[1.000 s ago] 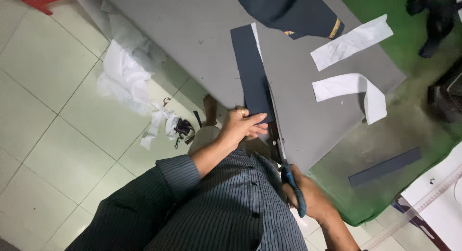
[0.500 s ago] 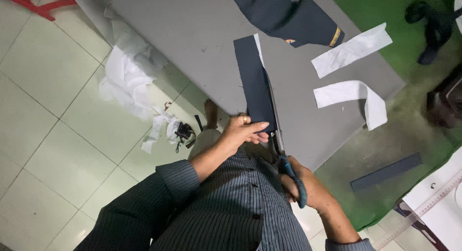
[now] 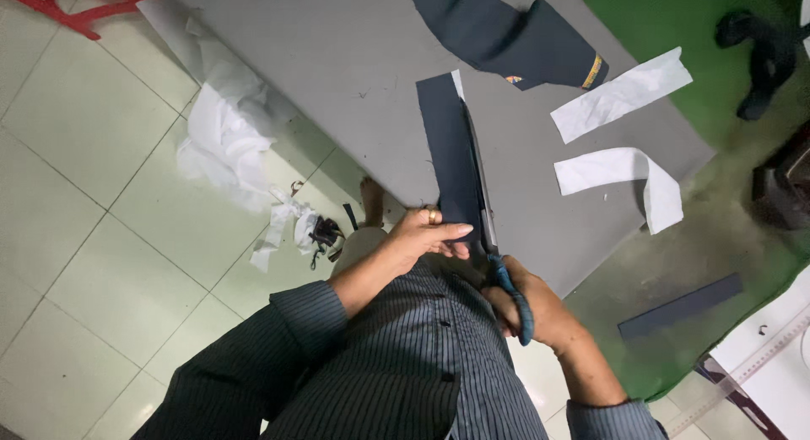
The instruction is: The person cuts a strip of dark fabric with shears, places a white paper strip on it, and irons the assembly. They then trim the paper, fold the fabric, and iron it again using a wooden block to press the fold.
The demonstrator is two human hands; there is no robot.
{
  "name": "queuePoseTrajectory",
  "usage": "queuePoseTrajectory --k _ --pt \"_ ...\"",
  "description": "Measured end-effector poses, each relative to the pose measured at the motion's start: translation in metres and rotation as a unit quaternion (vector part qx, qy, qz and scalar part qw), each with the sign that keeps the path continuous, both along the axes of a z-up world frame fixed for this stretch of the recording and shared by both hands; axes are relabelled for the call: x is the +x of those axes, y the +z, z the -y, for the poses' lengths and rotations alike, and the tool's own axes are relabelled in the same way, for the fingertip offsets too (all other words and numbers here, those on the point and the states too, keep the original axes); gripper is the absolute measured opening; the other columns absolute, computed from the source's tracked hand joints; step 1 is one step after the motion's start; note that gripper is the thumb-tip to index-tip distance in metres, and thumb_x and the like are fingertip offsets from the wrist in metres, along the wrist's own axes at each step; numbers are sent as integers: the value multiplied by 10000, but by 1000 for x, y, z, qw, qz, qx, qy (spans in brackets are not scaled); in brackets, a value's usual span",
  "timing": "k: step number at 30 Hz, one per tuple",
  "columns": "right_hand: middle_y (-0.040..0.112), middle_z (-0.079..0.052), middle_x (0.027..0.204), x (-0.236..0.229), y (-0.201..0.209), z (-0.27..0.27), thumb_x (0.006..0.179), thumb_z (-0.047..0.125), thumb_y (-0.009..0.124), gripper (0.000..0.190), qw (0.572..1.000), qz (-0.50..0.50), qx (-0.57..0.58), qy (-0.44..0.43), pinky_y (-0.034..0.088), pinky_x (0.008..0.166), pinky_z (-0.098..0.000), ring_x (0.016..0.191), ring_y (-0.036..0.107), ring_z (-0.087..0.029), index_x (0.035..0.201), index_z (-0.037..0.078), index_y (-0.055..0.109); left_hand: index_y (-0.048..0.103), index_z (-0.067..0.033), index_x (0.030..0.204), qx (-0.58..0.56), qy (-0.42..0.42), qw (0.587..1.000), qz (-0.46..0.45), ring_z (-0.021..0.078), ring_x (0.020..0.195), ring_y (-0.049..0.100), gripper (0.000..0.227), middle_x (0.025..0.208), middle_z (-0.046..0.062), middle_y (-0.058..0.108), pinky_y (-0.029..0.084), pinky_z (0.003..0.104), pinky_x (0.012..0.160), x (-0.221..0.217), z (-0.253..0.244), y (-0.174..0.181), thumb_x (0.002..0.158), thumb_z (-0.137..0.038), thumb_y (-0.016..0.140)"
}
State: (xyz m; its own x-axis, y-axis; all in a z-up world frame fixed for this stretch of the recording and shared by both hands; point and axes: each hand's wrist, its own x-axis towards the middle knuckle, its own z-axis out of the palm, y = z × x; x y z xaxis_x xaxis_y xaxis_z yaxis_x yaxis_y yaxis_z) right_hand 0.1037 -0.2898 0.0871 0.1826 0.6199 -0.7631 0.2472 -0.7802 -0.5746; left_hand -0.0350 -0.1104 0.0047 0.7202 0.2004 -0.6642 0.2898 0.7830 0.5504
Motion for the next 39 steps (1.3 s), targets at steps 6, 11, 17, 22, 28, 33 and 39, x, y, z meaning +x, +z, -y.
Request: queuePoseTrajectory --k 6,11,17,22,28,33,39 --pt "672 -193 539 12 -24 -13 894 285 582 308 997 -61 22 -29 577 495 -453 538 736 -323 1097 54 590 702 -84 772 9 -16 1000 25 218 721 779 225 743 182 763 606 233 630 -1 6 -24 833 -244 847" --pt "683 -160 520 13 -12 -22 852 274 637 275 996 -51 7 -66 592 411 -376 462 743 -275 1029 66 613 633 -85 696 4 -6 1000 22 240 712 781 284 746 219 758 596 237 632 -1 -6 12 818 -201 860" --pt "647 -258 657 21 -32 -33 911 201 676 309 996 57 53 -40 581 510 -505 630 735 -420 1135 -5 621 655 -125 743 17 -26 999 26 196 733 778 253 752 182 760 586 204 623 -6 7 -36 839 -248 854" --pt "708 -303 907 24 -9 -15 889 328 711 466 979 186 2 -89 549 767 -614 933 698 -515 1232 24 627 555 -116 737 89 -108 990 5 235 763 781 336 799 231 756 586 257 667 -10 -7 19 896 -273 806" --pt "687 -366 975 52 -27 48 997 445 719 553 928 313 1 -203 505 815 -668 997 655 -581 1221 -50 610 750 -89 859 329 -352 876 33 203 723 755 238 737 104 743 584 278 669 -1 -37 41 918 -319 750" --pt "705 -316 1071 68 -39 77 1003 530 720 604 894 379 -34 -235 503 890 -660 1078 642 -543 1297 13 612 716 -68 1068 544 -292 786 -31 297 768 712 188 864 161 702 562 387 726 70 -101 63 1019 -209 603" --pt "689 -361 1053 47 -49 111 980 489 754 609 860 384 -71 -329 500 877 -661 1071 629 -565 1293 -15 615 460 -130 1357 641 -369 672 -20 403 1104 638 374 1168 191 600 474 502 962 124 -117 41 1017 -285 474"
